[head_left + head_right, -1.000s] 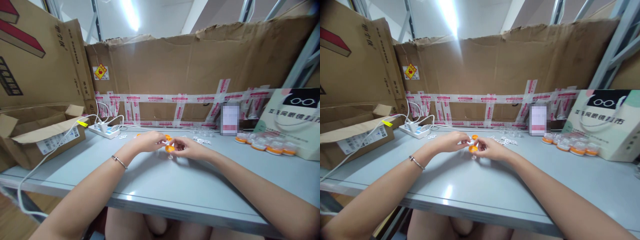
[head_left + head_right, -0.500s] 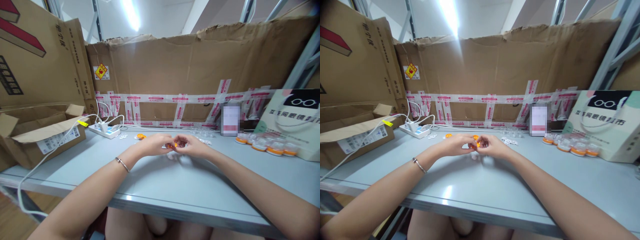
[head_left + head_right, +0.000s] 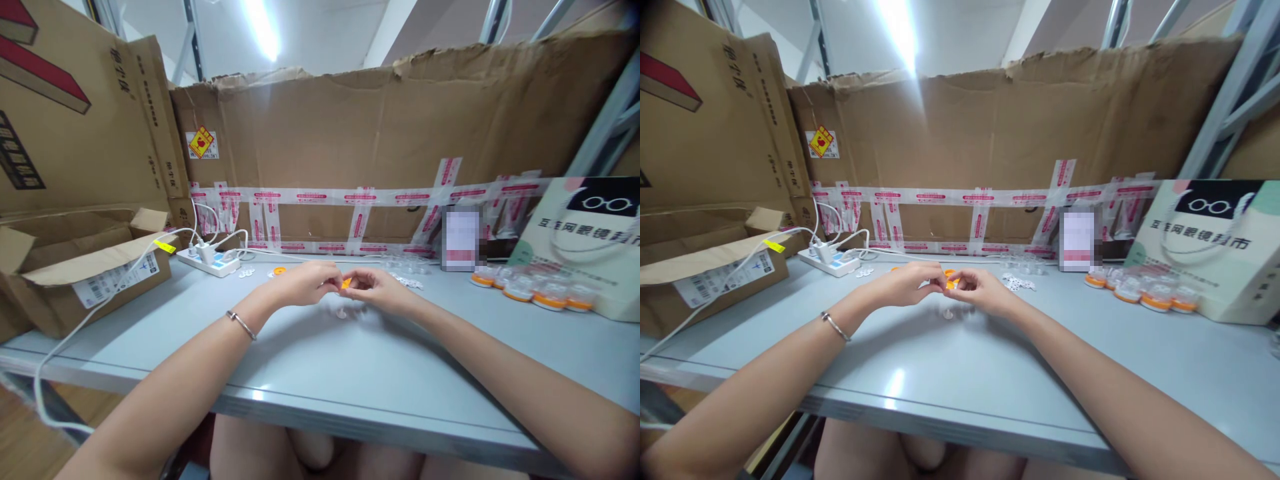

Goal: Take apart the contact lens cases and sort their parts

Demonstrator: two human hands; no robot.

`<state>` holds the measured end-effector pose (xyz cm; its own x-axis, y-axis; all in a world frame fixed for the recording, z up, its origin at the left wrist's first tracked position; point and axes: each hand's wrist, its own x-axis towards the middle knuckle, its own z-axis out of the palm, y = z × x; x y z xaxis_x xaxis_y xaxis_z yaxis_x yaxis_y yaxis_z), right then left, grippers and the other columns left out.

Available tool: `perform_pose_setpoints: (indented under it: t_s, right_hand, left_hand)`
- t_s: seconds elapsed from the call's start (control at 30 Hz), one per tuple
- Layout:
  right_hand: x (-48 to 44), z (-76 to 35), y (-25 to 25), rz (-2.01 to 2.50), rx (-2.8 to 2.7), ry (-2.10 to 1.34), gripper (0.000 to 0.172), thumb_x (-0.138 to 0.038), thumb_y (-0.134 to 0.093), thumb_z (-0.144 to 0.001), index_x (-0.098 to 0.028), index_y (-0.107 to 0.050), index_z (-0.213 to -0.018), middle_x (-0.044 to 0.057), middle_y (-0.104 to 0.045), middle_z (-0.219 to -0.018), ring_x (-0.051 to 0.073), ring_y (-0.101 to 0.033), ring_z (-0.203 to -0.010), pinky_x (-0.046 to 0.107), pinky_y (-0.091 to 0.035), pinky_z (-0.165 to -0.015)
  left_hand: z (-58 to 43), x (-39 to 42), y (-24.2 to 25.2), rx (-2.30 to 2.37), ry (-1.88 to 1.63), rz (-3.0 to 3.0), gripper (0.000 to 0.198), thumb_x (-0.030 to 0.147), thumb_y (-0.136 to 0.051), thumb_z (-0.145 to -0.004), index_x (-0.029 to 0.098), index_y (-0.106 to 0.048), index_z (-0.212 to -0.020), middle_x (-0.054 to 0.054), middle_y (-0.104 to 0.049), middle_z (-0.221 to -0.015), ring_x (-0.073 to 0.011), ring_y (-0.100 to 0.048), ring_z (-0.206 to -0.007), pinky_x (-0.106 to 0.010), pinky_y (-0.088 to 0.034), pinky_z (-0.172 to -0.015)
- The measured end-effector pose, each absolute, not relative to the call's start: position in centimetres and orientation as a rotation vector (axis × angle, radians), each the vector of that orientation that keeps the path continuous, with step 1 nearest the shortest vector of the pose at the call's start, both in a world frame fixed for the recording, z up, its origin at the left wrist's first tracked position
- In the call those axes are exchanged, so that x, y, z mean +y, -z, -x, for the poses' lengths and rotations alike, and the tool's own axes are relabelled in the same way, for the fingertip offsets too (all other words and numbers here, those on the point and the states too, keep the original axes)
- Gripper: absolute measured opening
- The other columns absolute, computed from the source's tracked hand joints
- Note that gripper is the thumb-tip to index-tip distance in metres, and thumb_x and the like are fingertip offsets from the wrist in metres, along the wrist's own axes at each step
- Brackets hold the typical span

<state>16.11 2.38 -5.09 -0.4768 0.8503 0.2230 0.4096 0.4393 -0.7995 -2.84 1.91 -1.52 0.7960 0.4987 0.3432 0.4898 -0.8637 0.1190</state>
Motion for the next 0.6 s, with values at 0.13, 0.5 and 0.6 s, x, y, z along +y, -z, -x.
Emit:
perform_pose_setpoints:
  t_s: [0.13,0.5,0.6]
  right_hand:
    - [2.1,-16.1,4.5,1.091,-1.995,-0.919,0.040,-0.044,-0.057,-0.070,-0.016,-0.056,-0.098,0.000,-0.056,-0.064,0.012,-0.052,-0.061,0.023,-0.036,-0.054]
    - [2.7,-16.7,5.3,1.151,-2.136,-0.853,0.032,-0.044,-0.053,-0.073,-0.018,-0.061,-0.089,-0.001,-0.055,-0.065,0.010,-0.047,-0.057,0.022,-0.034,-0.052]
    - [2.6,-16.8,5.3,1.157,-2.165,-0.861,0.032,-0.044,-0.053,-0.073,-0.018,-0.060,-0.090,0.000,-0.056,-0.068,0.010,-0.047,-0.058,0.023,-0.036,-0.054]
  left_hand:
    - [4.8,3.8,1.0,1.170,-0.558,-2.949,0.016,0.015,-0.043,-0.077,0.015,-0.058,-0.080,-0.003,-0.061,-0.082,-0.0123,-0.054,-0.074,-0.020,-0.040,-0.064]
    - [8.1,7.5,2.7,1.702,-0.003,-2.739,0.021,0.014,-0.050,-0.061,0.016,-0.065,-0.075,-0.004,-0.066,-0.073,-0.0131,-0.055,-0.060,-0.020,-0.035,-0.049]
    - [8.0,7.7,2.9,1.691,-0.006,-2.741,0.022,0.015,-0.050,-0.062,0.017,-0.066,-0.077,-0.004,-0.066,-0.076,-0.0127,-0.056,-0.062,-0.019,-0.037,-0.052]
